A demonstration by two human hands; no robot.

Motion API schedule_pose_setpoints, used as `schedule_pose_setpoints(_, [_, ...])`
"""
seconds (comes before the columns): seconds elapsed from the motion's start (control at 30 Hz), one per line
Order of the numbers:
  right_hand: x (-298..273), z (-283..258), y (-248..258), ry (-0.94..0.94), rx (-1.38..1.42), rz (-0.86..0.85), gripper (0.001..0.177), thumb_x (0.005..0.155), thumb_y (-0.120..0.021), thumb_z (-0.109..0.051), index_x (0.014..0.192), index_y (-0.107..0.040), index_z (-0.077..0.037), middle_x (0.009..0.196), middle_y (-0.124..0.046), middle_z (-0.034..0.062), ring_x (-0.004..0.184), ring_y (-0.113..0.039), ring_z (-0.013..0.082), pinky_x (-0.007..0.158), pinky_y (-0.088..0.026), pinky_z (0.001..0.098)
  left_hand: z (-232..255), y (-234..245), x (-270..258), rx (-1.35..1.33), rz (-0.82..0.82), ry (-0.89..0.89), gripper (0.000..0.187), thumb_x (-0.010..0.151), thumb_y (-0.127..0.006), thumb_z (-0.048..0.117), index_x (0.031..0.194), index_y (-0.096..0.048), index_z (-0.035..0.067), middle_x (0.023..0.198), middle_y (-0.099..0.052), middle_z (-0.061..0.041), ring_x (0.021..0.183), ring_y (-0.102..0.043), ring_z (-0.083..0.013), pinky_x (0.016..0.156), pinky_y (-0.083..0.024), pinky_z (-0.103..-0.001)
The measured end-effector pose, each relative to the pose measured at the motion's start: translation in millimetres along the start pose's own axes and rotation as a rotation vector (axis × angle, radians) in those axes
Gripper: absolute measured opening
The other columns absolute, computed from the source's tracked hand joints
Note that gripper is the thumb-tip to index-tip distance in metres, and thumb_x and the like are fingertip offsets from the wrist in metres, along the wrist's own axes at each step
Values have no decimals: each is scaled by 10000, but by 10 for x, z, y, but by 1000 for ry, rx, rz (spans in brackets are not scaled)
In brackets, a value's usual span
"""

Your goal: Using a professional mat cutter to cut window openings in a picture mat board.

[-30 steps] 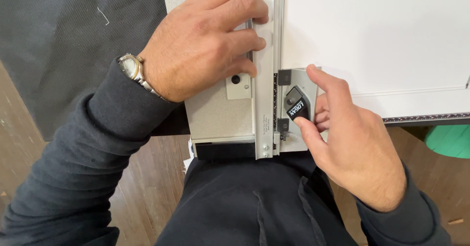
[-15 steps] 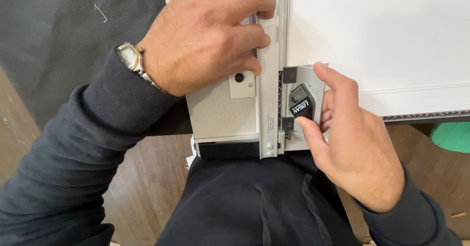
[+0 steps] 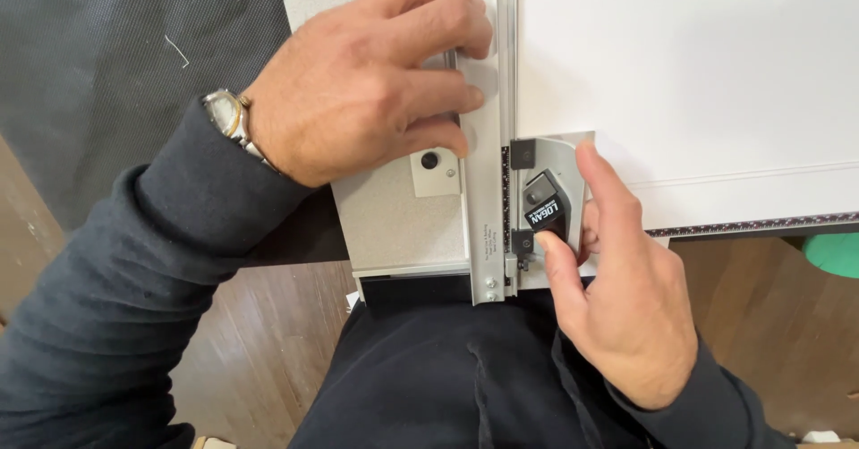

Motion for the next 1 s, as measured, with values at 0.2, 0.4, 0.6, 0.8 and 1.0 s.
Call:
schedule_pose_setpoints(0.2, [-30,45,-41,-8,55,26,766,873,-749,-50,1536,-368,9,841,-679,152,691,-703,239,661,-568,353,-7,-10,12,-27,-17,17,400,785,-906,317,1060,-767,62,1282,-603,-44,1236,-560,-257,1001,-548,-340])
schedule_pose_setpoints(0.4, [7,40,-39,9,40,53,755,878,-745,-40,1535,-378,15,867,-684,158,706,-707,242,676,-571,351,-36,-34,-12,-70,-1,1,385,784,-910,294,1037,-751,51,1250,-590,-55,1286,-534,-268,1061,-537,-353])
schedule_pose_setpoints(0.6, [68,9,18,6,17,21,806,851,-773,-66,1533,-352,13,813,-646,134,662,-683,236,642,-562,351,-46,-29,-30,-91,-17,22,402,780,-916,282,1061,-750,46,1293,-592,-66,1281,-527,-276,1067,-529,-358])
schedule_pose_setpoints(0.8, [132,-41,-2,3,-44,9,857,806,-833,-145,1518,-373,-11,739,-612,102,588,-650,221,579,-542,354,-18,-19,-22,-88,-29,31,412,768,-908,275,1061,-739,39,1306,-587,-76,1246,-532,-278,1062,-519,-375])
schedule_pose_setpoints(1.0, [151,-83,-7,-35,-94,63,838,794,-825,-136,1515,-410,-35,700,-612,88,551,-644,202,554,-540,348,-27,-4,8,-84,7,7,422,749,-886,297,1037,-725,34,1299,-583,-77,1275,-534,-287,1063,-517,-376])
Point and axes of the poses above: each hand's wrist, its own x-axis towards the middle knuckle, its own y-axis out of the back of the hand, z = x × y, the point moved 2 cm from there along x, towards the middle knuckle
